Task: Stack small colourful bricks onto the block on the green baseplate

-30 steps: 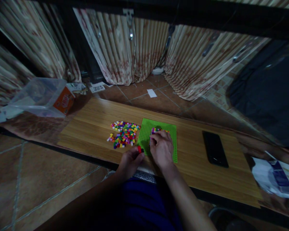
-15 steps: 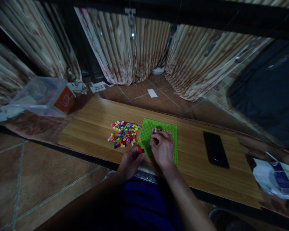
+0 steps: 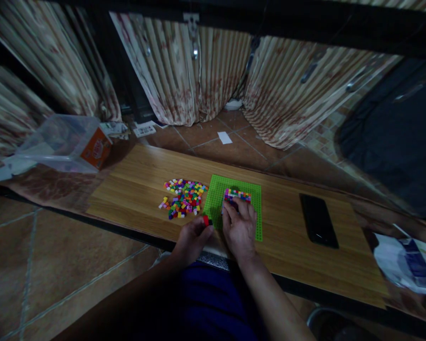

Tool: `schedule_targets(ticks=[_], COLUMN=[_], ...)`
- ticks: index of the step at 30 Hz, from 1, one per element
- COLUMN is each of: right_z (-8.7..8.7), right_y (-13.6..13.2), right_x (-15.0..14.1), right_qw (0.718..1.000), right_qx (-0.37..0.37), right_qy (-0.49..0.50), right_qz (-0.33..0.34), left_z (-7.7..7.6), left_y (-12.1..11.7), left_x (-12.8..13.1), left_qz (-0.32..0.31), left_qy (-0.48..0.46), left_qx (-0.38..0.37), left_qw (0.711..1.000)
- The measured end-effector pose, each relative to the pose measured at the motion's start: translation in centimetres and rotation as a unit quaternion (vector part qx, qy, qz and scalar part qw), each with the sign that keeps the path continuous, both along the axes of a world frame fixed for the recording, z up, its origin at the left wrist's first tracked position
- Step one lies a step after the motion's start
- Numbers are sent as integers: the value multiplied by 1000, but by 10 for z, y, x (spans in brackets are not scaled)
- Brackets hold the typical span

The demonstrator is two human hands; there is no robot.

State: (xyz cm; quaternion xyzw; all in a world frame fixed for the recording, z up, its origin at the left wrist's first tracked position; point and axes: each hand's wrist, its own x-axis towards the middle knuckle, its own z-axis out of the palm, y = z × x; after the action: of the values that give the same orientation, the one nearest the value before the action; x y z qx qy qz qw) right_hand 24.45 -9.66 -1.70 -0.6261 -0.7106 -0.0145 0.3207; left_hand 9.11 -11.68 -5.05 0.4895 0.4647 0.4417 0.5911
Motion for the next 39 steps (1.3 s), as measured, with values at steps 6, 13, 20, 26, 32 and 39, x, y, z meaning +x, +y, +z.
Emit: schedule_targets(ticks=[6, 13, 20, 26, 32, 39], right_z=[-7, -4, 7, 6, 2, -1], right_y=[-3, -2, -18, -24, -24, -28], right_x=[0, 2, -15, -34, -35, -35], right_qw=[1000, 1000, 994, 971, 960, 964], right_qx=[10, 27, 6, -102, -117, -91], right_qy=[-19, -5, 106, 212, 253, 250], right_qz=[-3, 8, 21, 44, 39, 13], left_z=[5, 17, 8, 1, 1, 5], left_y=[3, 7, 8, 6, 3, 1], left_x=[2, -1, -3, -8, -6, -1], left_qz=[14, 32, 22, -7, 6, 37], left_qy=[-68, -142, -165, -102, -44, 8], left_qx=[-22, -73, -64, -21, -27, -13], left_qw=[997, 987, 984, 995, 999, 999])
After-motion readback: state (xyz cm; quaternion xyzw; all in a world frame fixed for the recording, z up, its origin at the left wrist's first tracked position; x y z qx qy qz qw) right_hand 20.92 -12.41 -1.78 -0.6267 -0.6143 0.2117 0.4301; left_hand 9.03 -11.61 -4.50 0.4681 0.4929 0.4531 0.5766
